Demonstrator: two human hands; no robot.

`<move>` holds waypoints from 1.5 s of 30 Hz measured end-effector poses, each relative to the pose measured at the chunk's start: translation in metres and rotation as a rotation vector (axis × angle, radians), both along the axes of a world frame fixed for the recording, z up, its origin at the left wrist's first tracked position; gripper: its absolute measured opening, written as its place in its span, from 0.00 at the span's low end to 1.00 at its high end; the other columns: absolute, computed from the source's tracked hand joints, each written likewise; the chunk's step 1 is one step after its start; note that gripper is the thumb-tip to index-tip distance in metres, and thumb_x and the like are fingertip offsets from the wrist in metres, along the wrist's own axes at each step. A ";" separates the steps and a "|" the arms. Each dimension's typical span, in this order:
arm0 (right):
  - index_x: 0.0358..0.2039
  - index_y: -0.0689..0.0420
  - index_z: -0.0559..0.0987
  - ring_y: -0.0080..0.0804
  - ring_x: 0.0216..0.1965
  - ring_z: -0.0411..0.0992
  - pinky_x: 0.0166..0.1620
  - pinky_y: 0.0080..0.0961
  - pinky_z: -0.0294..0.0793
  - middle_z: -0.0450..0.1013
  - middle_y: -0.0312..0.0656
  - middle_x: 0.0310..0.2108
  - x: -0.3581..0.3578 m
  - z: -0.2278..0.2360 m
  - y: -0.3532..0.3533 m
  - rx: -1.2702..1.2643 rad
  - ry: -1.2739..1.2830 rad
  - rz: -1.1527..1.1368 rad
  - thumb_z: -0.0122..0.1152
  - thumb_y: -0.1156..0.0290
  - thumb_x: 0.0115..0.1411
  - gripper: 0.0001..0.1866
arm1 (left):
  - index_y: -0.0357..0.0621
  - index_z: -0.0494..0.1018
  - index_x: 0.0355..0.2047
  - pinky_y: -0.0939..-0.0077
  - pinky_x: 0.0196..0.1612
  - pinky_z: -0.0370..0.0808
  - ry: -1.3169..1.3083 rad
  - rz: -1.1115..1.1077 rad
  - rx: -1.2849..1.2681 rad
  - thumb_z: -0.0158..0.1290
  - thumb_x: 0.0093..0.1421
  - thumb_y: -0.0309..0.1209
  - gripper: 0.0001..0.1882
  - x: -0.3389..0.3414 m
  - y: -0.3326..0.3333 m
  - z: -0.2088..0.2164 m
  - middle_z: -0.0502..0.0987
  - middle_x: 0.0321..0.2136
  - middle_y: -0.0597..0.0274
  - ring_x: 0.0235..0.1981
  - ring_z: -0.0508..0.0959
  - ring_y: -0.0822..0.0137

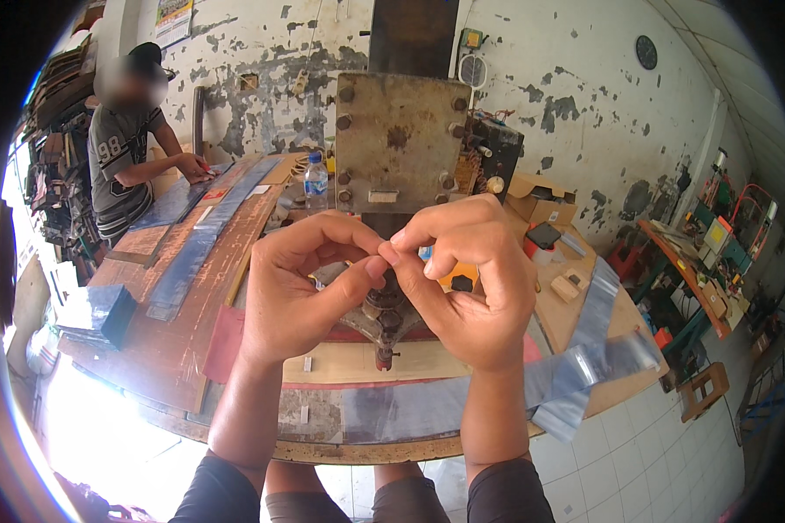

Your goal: The person handles and aligns transparent plastic sheets at a workbench, folds them, and then carefully places a small orange component into a press machine.

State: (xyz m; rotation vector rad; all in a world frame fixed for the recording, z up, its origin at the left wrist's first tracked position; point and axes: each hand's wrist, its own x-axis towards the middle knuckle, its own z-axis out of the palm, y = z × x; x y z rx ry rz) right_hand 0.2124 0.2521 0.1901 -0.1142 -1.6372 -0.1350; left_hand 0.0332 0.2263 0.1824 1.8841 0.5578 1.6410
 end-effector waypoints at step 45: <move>0.28 0.51 0.64 0.28 0.27 0.68 0.30 0.22 0.66 0.75 0.37 0.29 0.011 0.006 -0.004 0.209 -0.146 -0.138 0.77 0.85 0.49 0.25 | 0.31 0.81 0.37 0.74 0.48 0.80 0.064 -0.026 0.062 0.62 0.58 0.19 0.07 -0.001 0.003 0.000 0.82 0.36 0.58 0.40 0.83 0.70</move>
